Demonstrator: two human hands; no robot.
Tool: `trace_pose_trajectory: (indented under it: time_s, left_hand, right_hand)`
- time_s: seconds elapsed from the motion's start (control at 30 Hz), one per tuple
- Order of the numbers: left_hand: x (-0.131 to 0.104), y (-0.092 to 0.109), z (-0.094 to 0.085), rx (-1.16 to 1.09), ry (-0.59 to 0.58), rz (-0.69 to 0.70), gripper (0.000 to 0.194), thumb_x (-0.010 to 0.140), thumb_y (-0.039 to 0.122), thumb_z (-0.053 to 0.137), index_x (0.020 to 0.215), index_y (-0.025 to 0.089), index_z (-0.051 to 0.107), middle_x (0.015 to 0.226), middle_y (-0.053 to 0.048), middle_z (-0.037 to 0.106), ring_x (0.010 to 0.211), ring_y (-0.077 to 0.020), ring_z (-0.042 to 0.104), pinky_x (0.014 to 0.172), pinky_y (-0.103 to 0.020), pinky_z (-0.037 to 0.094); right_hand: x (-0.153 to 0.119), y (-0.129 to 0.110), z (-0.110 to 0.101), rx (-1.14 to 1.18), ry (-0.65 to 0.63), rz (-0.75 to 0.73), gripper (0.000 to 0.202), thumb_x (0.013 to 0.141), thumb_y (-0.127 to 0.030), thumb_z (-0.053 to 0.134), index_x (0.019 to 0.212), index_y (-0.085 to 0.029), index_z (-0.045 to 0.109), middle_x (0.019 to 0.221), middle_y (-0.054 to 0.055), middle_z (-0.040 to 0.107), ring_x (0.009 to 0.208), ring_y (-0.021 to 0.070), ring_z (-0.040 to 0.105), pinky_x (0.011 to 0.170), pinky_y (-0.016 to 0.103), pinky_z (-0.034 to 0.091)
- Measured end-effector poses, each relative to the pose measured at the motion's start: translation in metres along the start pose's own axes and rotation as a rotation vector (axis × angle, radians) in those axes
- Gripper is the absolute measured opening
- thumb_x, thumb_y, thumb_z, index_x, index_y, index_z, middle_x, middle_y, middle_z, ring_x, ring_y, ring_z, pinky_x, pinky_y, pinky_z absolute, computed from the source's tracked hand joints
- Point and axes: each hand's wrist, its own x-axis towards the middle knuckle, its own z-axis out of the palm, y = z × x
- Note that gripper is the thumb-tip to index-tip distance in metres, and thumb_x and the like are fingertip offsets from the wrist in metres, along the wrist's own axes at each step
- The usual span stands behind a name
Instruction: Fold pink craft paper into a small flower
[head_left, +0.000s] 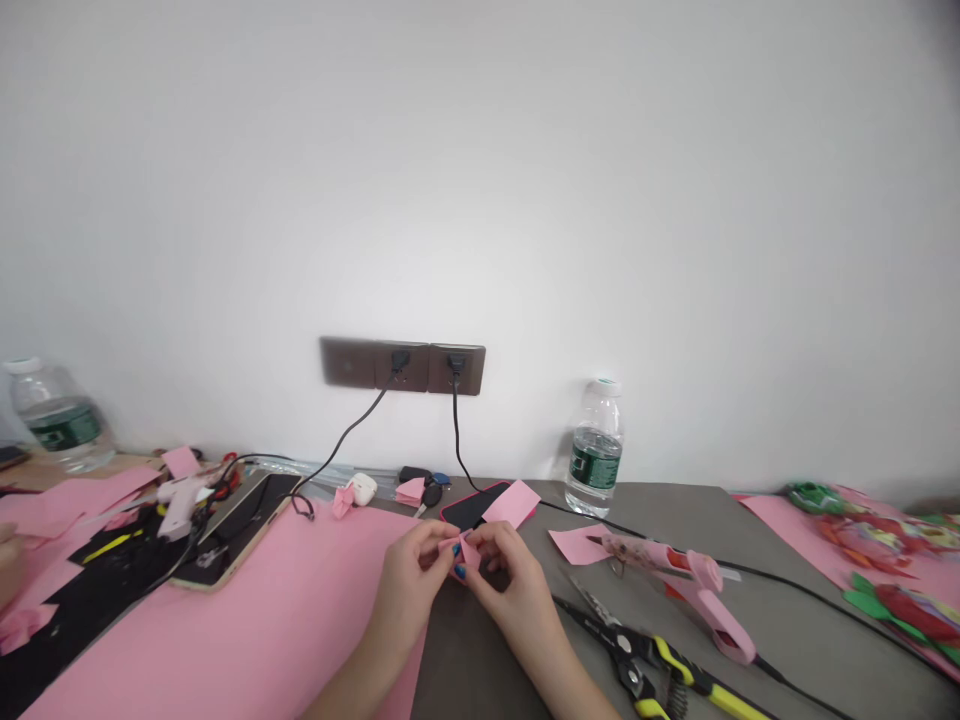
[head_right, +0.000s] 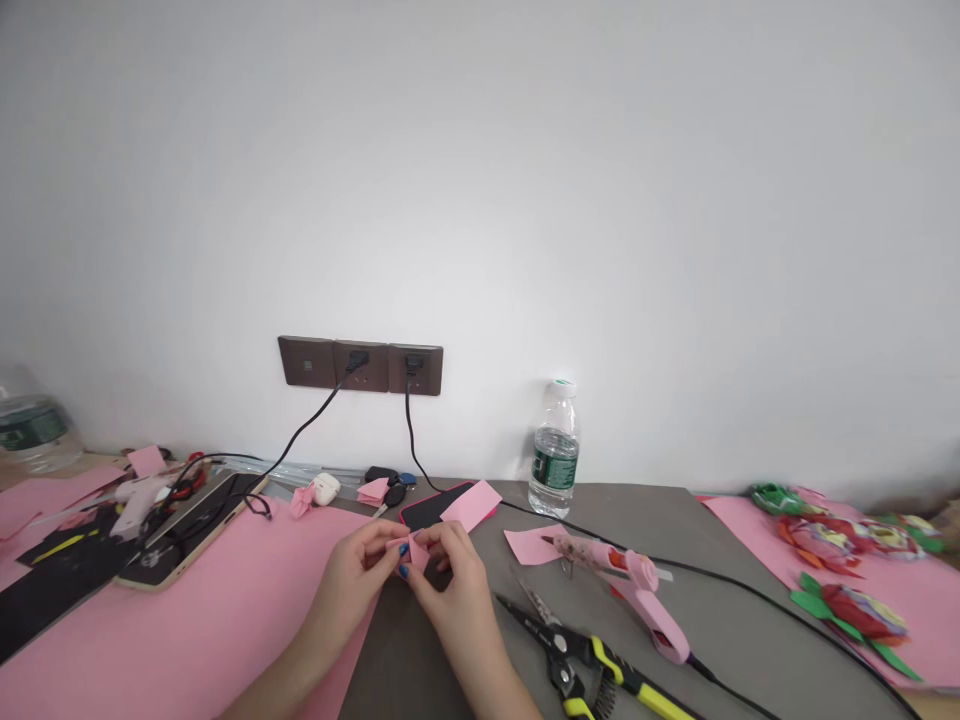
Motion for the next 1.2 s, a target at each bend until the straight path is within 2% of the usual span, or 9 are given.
trace_pose_trajectory:
  time_s: [0.13,0.3,0.53,0.6,0.7,0.83,1.03,1.2]
  left_hand:
    - [-0.0038,0.0075,0.0009,0.081,0.007,0.062,0.015,0.082,0.029,0.06,0.086,0.017,0.068,0.081,-0.006,0.075,0.073,-0.0222,0.072,0.068,-0.03,0.055]
    - [-0.0054,0.0112,0.0005,0.14,0.024,0.086,0.015,0.083,0.028,0.058,0.086,0.018,0.069,0.078,-0.004,0.075,0.068,-0.02,0.07,0.067,-0.028,0.053]
    - [-0.003,0.0095,-0.0015,0.171,0.043,0.121,0.014,0.083,0.028,0.059,0.085,0.019,0.07,0.08,-0.005,0.075,0.079,-0.0227,0.072,0.071,-0.028,0.054]
    - [-0.0031,0.0091,-0.0017,0.172,0.05,0.132,0.014,0.082,0.029,0.06,0.085,0.02,0.07,0.081,-0.005,0.076,0.081,-0.0234,0.072,0.072,-0.028,0.055]
    - [-0.0037,0.0085,-0.0016,0.175,0.054,0.137,0.013,0.081,0.027,0.06,0.086,0.019,0.07,0.08,-0.004,0.075,0.074,-0.0211,0.071,0.071,-0.028,0.054]
    - [-0.0047,0.0079,-0.001,0.181,0.037,0.139,0.012,0.081,0.024,0.059,0.088,0.02,0.068,0.077,-0.003,0.075,0.067,-0.0184,0.07,0.066,-0.025,0.054]
    - [-0.0041,0.0068,0.0013,0.235,-0.007,0.199,0.017,0.081,0.021,0.058,0.094,0.023,0.068,0.091,-0.004,0.076,0.083,-0.0204,0.072,0.075,-0.027,0.056]
    - [-0.0035,0.0052,0.0013,0.21,0.019,0.18,0.022,0.08,0.021,0.059,0.102,0.022,0.064,0.09,-0.005,0.075,0.078,-0.0202,0.072,0.07,-0.027,0.056]
  right_hand:
    - [-0.0012,-0.0004,-0.0001,-0.047,0.008,0.005,0.005,0.084,-0.024,0.061,0.08,-0.02,0.063,0.078,0.004,0.062,0.066,0.0165,0.057,0.059,0.026,0.045]
    - [-0.0006,-0.0018,-0.0026,-0.01,-0.012,0.064,0.011,0.084,-0.029,0.062,0.081,-0.019,0.065,0.073,0.003,0.063,0.058,0.0149,0.053,0.053,0.026,0.042]
    - [0.002,0.0026,-0.0059,0.106,-0.042,0.135,0.017,0.082,-0.035,0.063,0.082,-0.018,0.068,0.078,0.006,0.067,0.062,0.0172,0.058,0.055,0.027,0.043]
    - [0.0021,0.0043,-0.0064,0.137,-0.049,0.145,0.016,0.082,-0.033,0.062,0.082,-0.018,0.068,0.079,0.006,0.068,0.063,0.0174,0.058,0.056,0.027,0.044]
    - [0.0019,0.0032,-0.0065,0.1,-0.051,0.13,0.011,0.08,-0.024,0.06,0.085,-0.018,0.068,0.073,0.003,0.066,0.058,0.0158,0.055,0.054,0.025,0.042]
    - [0.0013,-0.0025,-0.0056,0.009,-0.026,0.08,0.011,0.076,-0.015,0.056,0.083,-0.019,0.064,0.068,0.001,0.061,0.055,0.0144,0.052,0.051,0.024,0.04]
    - [-0.0016,-0.0007,-0.0026,0.063,-0.019,0.113,0.003,0.082,-0.022,0.054,0.08,-0.021,0.054,0.07,0.002,0.06,0.057,0.0159,0.058,0.052,0.024,0.044]
    - [-0.0036,0.0036,-0.0012,0.075,-0.041,0.128,0.006,0.085,-0.023,0.052,0.081,-0.022,0.048,0.069,-0.001,0.056,0.058,0.0163,0.06,0.054,0.024,0.045]
